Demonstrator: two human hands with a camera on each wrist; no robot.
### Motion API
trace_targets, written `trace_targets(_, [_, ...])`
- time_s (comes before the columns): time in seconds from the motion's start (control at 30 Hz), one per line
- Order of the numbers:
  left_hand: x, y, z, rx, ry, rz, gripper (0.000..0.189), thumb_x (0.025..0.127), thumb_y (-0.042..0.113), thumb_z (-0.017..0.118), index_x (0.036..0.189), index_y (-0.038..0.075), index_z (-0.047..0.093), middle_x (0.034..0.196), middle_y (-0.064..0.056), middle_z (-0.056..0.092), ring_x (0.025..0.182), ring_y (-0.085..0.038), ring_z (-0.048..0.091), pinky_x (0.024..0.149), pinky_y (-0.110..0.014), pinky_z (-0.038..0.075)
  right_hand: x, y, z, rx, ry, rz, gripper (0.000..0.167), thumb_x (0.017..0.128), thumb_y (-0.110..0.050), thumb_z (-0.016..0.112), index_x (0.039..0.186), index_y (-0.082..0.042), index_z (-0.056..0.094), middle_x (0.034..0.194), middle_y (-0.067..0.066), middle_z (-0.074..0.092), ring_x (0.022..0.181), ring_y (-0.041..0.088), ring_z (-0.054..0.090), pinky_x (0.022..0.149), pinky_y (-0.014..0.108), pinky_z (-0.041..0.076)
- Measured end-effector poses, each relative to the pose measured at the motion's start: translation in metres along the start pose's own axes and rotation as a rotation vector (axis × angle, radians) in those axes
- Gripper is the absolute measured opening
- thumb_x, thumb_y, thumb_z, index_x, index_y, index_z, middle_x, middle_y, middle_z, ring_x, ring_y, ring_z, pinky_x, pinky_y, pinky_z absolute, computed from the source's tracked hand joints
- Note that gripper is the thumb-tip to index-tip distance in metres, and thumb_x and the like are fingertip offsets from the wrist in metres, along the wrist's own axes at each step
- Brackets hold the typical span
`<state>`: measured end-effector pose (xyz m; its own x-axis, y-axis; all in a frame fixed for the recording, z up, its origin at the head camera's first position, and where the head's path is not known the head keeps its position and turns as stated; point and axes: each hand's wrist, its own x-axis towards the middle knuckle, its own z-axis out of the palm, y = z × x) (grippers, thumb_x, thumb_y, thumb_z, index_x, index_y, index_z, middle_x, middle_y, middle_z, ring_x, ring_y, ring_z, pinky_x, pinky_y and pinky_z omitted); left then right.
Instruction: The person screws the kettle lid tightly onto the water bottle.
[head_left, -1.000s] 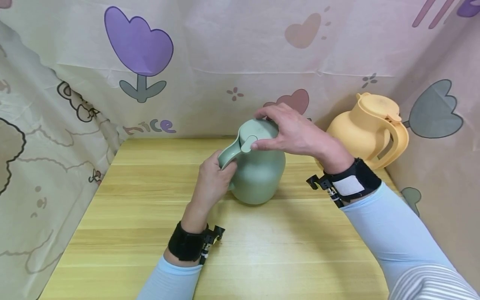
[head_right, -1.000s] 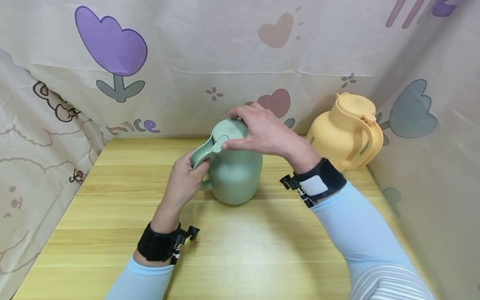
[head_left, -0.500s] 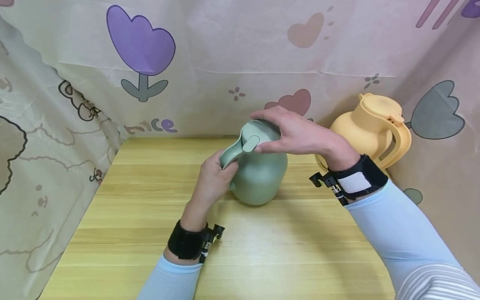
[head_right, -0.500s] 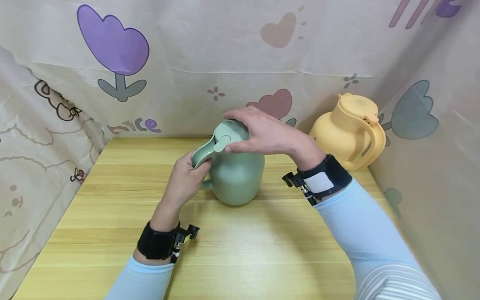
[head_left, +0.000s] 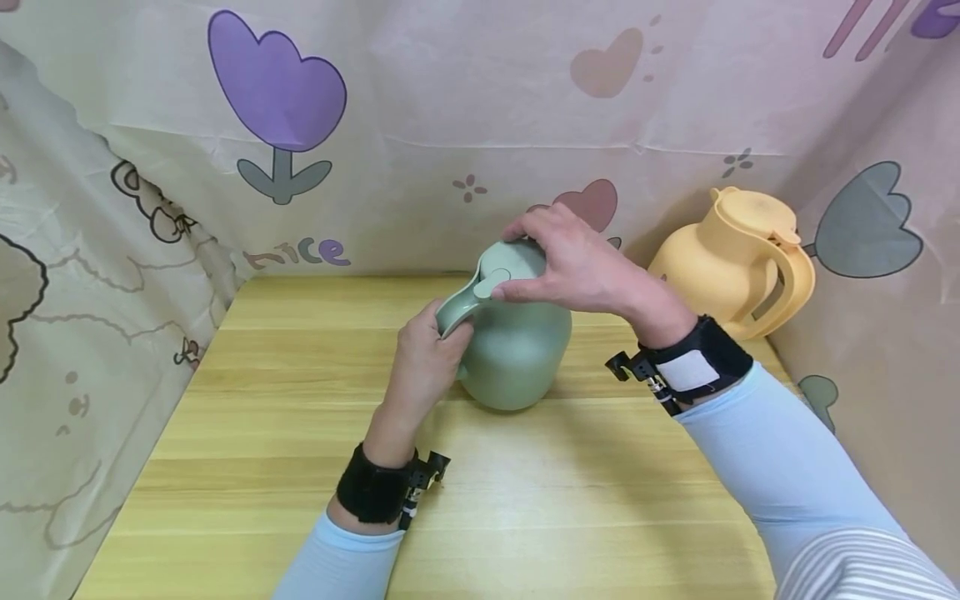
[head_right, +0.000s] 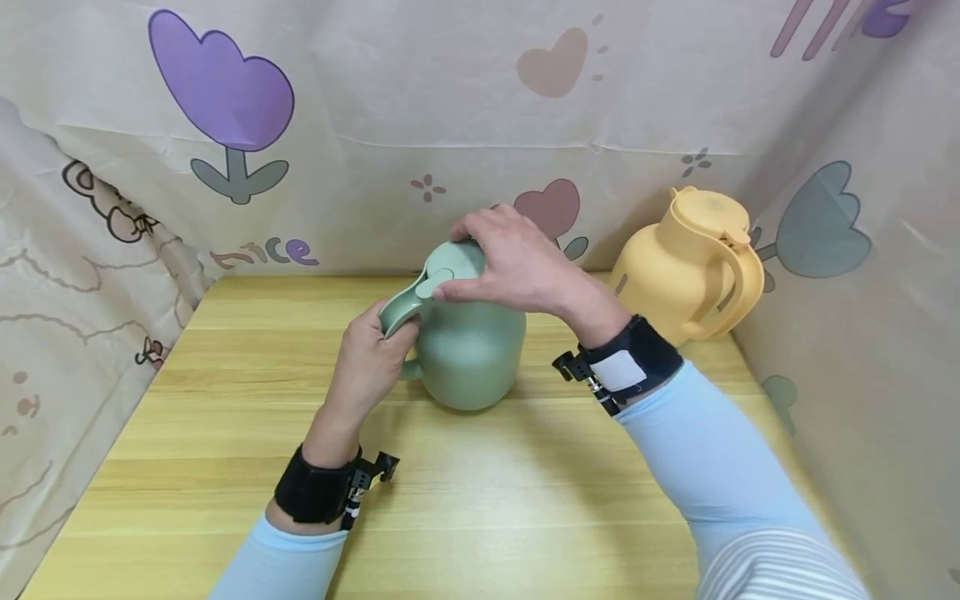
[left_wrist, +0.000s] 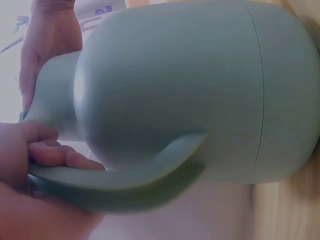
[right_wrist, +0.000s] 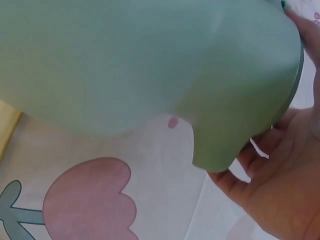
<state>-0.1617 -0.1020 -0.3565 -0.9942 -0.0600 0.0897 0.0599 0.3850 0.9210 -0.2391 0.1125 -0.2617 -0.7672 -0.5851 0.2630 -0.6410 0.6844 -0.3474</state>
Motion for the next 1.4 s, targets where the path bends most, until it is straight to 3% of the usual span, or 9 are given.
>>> trace_targets(0.2, [-0.003, 0.002, 0.002, 0.011, 0.01, -0.029, 0.017, 0.101, 0.017, 0.066, 0.114, 0.007, 0.065, 0.09, -0.008, 0.057, 0.095, -0.026, 0.059, 0.077, -0.041, 0.051, -0.004, -0.007, 0.008, -0.066, 0.068, 0.052, 0.07, 0.08, -0.061, 0.085, 0.126, -0.012, 0.067, 0.116, 0.002, 0.065, 0.11, 0.027, 0.05, 0.093, 0.043, 0.041])
trace_targets(0.4, [-0.005, 0.005, 0.001, 0.017, 0.028, -0.018, 0.016, 0.101, 0.017, 0.067, 0.112, 0.007, 0.065, 0.088, -0.007, 0.054, 0.093, -0.026, 0.058, 0.076, -0.042, 0.051, -0.008, -0.012, 0.011, -0.07, 0.104, 0.09, 0.071, 0.08, -0.061, 0.085, 0.127, -0.011, 0.066, 0.111, 0.002, 0.064, 0.106, 0.028, 0.049, 0.09, 0.044, 0.04])
trace_targets(0.7, [-0.003, 0.003, 0.001, 0.013, -0.008, 0.009, 0.013, 0.1, 0.018, 0.065, 0.108, 0.008, 0.062, 0.085, -0.006, 0.051, 0.091, -0.026, 0.057, 0.075, -0.04, 0.048, -0.016, -0.007, 0.015, -0.016, 0.162, 0.062, 0.068, 0.081, -0.057, 0.087, 0.126, -0.011, 0.066, 0.108, 0.002, 0.065, 0.109, 0.029, 0.048, 0.089, 0.042, 0.037])
trace_targets(1.03, [0.001, -0.003, -0.002, -0.008, -0.063, 0.055, 0.014, 0.101, 0.025, 0.065, 0.102, 0.012, 0.06, 0.079, -0.003, 0.042, 0.087, -0.025, 0.054, 0.071, -0.039, 0.046, -0.028, 0.0, 0.025, 0.093, 0.213, 0.046, 0.067, 0.085, -0.048, 0.087, 0.135, -0.011, 0.061, 0.135, 0.007, 0.063, 0.128, 0.03, 0.046, 0.093, 0.045, 0.042])
trace_targets(1.2, [0.003, -0.007, -0.005, -0.027, -0.057, 0.059, 0.016, 0.101, 0.028, 0.066, 0.102, 0.012, 0.062, 0.081, -0.004, 0.051, 0.088, -0.025, 0.057, 0.073, -0.041, 0.051, -0.033, 0.003, 0.028, 0.117, 0.224, 0.027, 0.071, 0.085, -0.043, 0.088, 0.139, -0.009, 0.058, 0.148, 0.01, 0.056, 0.135, 0.031, 0.045, 0.104, 0.049, 0.042])
trace_targets(1.4, [0.005, -0.01, -0.007, -0.066, -0.051, 0.059, 0.018, 0.099, 0.029, 0.067, 0.1, 0.012, 0.062, 0.083, -0.006, 0.055, 0.086, -0.025, 0.059, 0.071, -0.04, 0.051, -0.045, 0.011, 0.032, 0.16, 0.259, 0.065, 0.088, 0.082, -0.039, 0.091, 0.151, -0.006, 0.047, 0.158, 0.014, 0.043, 0.148, 0.03, 0.037, 0.12, 0.055, 0.033])
